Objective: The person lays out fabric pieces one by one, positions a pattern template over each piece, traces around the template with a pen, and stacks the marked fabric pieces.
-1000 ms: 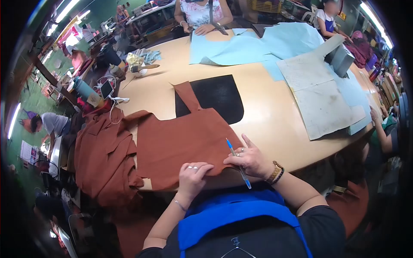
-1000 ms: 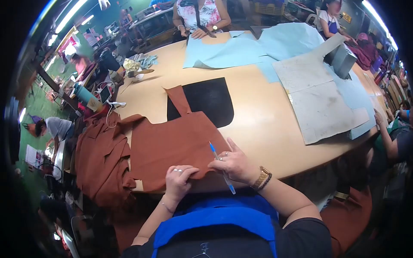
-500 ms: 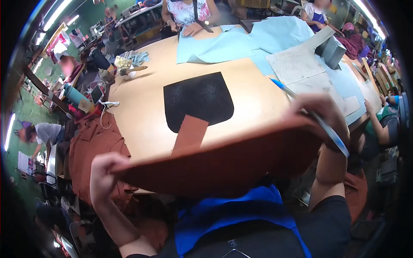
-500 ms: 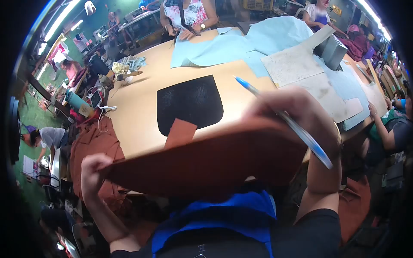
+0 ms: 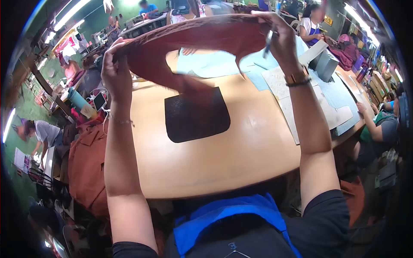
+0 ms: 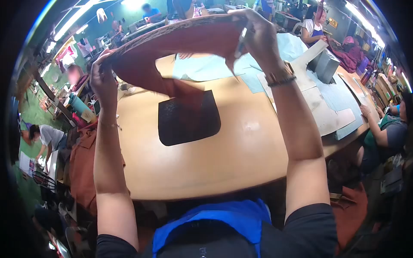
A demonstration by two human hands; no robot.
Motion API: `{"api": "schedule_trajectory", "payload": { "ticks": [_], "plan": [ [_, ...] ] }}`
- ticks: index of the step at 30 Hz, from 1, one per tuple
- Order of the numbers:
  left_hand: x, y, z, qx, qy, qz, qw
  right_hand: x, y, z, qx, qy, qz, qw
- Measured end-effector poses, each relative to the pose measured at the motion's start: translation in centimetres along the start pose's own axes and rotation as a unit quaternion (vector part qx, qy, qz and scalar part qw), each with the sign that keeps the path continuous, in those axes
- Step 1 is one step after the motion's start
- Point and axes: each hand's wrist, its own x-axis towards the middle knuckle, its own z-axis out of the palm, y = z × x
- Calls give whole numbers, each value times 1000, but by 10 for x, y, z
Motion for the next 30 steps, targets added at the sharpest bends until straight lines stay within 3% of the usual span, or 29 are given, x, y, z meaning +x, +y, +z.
{"api": "schedule_trajectory", "payload": {
  "ticks": [2,3,5,9,11,14,23,25,27,28,29,30],
  "plan": [
    [-28,11,-8,66,-14,51,996,-24,-7,-11,-9,14,-68,998],
    [-45,17,-13,98,-21,79,992,-48,-11,-18,-48,-30,6,998],
    [-93,27,-19,115,-68,59,989,-91,-5,-21,-62,-75,13,995],
    [-212,22,-40,108,-213,-153,959,-193,6,-20,-20,-167,89,982],
    [-257,30,-53,117,-288,-227,923,-248,11,-24,-123,-231,77,962],
    [-281,65,-71,183,-395,-238,868,-293,-2,-36,-127,-300,115,938],
    [-299,124,-108,215,-411,-205,862,-297,-59,-89,-85,-403,180,893],
    [-304,131,-118,213,-403,-216,864,-306,-48,-118,-167,-342,244,892],
    [-309,137,-125,222,-390,-217,867,-325,-13,-150,0,-22,412,911],
    [-310,140,-126,224,-382,-214,870,-333,9,-162,228,266,482,803],
    [-311,141,-126,228,-372,-211,875,-345,32,-186,-15,206,432,878],
    [-312,142,-125,231,-368,-199,878,-356,54,-209,-256,133,351,891]
  ]
}}
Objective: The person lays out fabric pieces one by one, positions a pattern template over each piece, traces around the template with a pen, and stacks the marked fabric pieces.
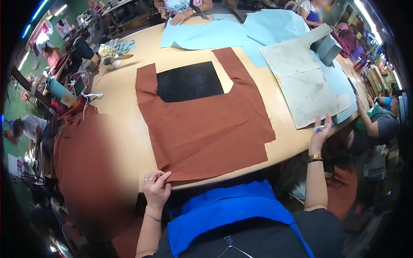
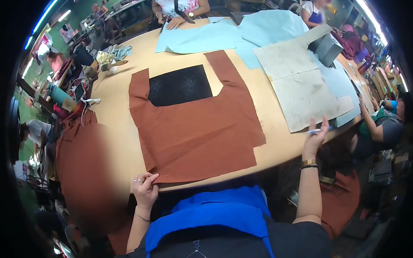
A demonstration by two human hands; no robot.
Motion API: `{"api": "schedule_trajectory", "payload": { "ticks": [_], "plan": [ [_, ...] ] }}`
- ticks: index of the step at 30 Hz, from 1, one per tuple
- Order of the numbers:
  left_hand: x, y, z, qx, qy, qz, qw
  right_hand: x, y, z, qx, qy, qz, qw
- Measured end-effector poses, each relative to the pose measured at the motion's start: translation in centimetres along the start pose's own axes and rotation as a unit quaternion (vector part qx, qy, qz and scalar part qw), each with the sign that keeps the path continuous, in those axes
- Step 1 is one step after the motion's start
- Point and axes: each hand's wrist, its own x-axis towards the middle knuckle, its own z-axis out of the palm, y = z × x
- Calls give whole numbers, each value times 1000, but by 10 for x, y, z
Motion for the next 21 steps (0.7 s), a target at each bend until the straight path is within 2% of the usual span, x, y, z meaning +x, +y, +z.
{"api": "schedule_trajectory", "payload": {
  "ticks": [1,3,6,8,10,13,14,17,18,21],
  "plan": [
    [-1,0,0,6,8,9,1000,6,-4,-4,79,51,100,991],
    [-3,0,0,14,11,29,999,15,-14,-13,132,95,318,934],
    [-6,0,-2,26,-5,49,998,23,2,-10,255,95,341,900],
    [-8,2,-4,42,-28,46,998,29,0,-13,252,94,372,888],
    [-11,2,-7,54,-12,61,997,36,0,-14,261,98,395,875],
    [-8,8,-11,88,15,73,993,53,14,-12,259,11,442,859],
    [-6,10,-12,102,24,76,992,54,4,-6,240,-21,432,869],
    [-2,3,-9,171,-44,40,983,66,-29,7,187,-41,292,937],
    [-2,0,-7,150,-45,14,988,72,-42,15,253,-24,166,953],
    [-9,-12,-13,157,-80,-31,984,92,-108,12,289,-16,94,953]
  ]
}}
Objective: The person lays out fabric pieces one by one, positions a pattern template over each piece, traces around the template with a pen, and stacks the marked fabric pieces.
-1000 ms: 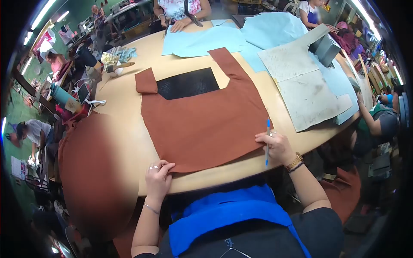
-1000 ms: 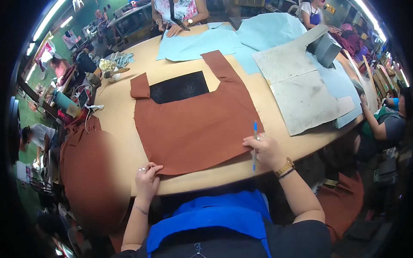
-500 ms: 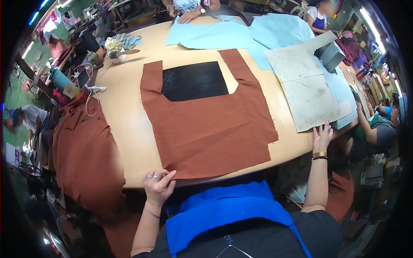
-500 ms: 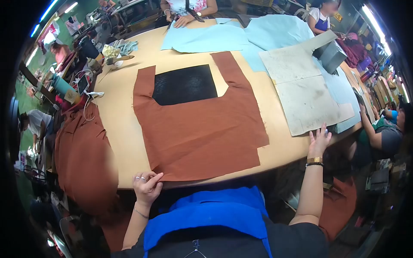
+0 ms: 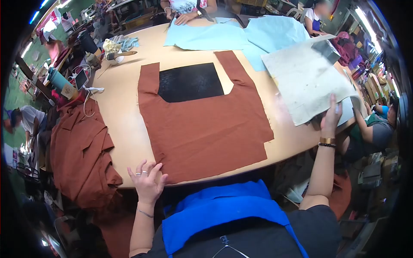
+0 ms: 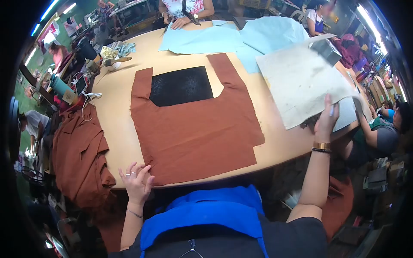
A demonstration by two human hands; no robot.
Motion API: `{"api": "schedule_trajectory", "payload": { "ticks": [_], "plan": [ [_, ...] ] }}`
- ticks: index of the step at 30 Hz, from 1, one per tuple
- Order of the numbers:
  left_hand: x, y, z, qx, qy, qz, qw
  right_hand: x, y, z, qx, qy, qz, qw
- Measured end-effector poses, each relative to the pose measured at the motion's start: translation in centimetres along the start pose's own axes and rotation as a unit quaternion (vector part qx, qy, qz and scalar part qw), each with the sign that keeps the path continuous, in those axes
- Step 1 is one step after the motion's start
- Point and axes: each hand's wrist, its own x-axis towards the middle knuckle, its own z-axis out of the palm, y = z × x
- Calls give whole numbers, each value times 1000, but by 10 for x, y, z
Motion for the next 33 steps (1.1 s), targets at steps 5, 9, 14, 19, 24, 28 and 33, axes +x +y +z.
{"api": "schedule_trajectory", "payload": {
  "ticks": [5,9,14,19,24,28,33],
  "plan": [
    [14,6,-9,-42,74,-12,996,3,-84,40,7,-8,-48,999],
    [57,45,-33,-4,66,175,982,-24,-131,86,13,-68,-84,994],
    [85,55,-18,-105,-25,49,993,-47,-156,108,249,-172,124,945],
    [102,38,-9,-192,-92,-168,962,-54,-126,103,306,-276,172,895],
    [107,31,-17,-510,-152,-235,814,-90,-67,118,317,-328,164,875],
    [121,56,-25,-818,-133,-173,532,-111,-54,137,346,-359,317,807],
    [121,24,-1,-832,-40,-251,494,-101,-24,130,253,-265,329,871]
  ]
}}
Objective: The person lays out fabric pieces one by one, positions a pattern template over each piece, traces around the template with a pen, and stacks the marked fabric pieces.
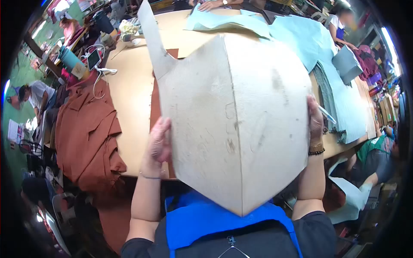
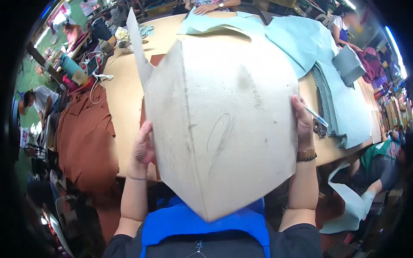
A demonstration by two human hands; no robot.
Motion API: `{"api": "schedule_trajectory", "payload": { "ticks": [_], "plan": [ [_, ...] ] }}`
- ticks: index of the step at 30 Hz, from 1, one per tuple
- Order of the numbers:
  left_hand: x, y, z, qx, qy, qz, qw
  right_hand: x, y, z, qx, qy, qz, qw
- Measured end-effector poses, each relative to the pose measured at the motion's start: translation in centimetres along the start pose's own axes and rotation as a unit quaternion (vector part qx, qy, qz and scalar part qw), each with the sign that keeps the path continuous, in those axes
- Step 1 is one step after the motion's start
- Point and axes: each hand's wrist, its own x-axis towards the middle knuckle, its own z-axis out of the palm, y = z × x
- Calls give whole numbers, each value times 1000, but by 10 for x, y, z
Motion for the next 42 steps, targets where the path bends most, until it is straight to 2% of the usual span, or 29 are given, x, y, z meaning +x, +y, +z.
{"api": "schedule_trajectory", "payload": {
  "ticks": [3,4,6,7,12,18,21,26,29,32,35,36,38,41,42],
  "plan": [
    [4,14,-35,133,136,50,980,9,11,-44,-135,35,35,990],
    [3,17,-46,191,124,31,973,12,20,-57,-187,-5,20,982],
    [2,17,-63,301,99,-4,948,10,40,-72,-311,-5,36,950],
    [2,12,-67,315,97,1,944,9,49,-76,-357,-11,47,933],
    [2,8,-63,394,80,56,914,2,67,-73,-447,25,13,894],
    [11,12,-71,520,136,41,842,0,66,-70,-566,60,7,822],
    [11,12,-72,559,160,46,812,2,68,-67,-598,77,11,797],
    [9,9,-69,560,176,69,806,10,75,-73,-609,65,-35,790],
    [9,8,-71,575,175,69,796,11,66,-66,-634,62,13,770],
    [10,14,-69,627,172,55,758,16,79,-75,-644,59,-83,758],
    [13,21,-62,690,169,28,703,13,54,-55,-698,39,56,713],
    [13,21,-62,711,168,18,683,14,57,-64,-691,30,31,722],
    [16,22,-74,688,142,20,712,21,64,-85,-674,10,-24,738],
    [19,24,-82,655,115,25,746,19,60,-94,-644,16,-9,765],
    [22,22,-97,639,107,40,761,20,64,-100,-608,25,22,793]
  ]
}}
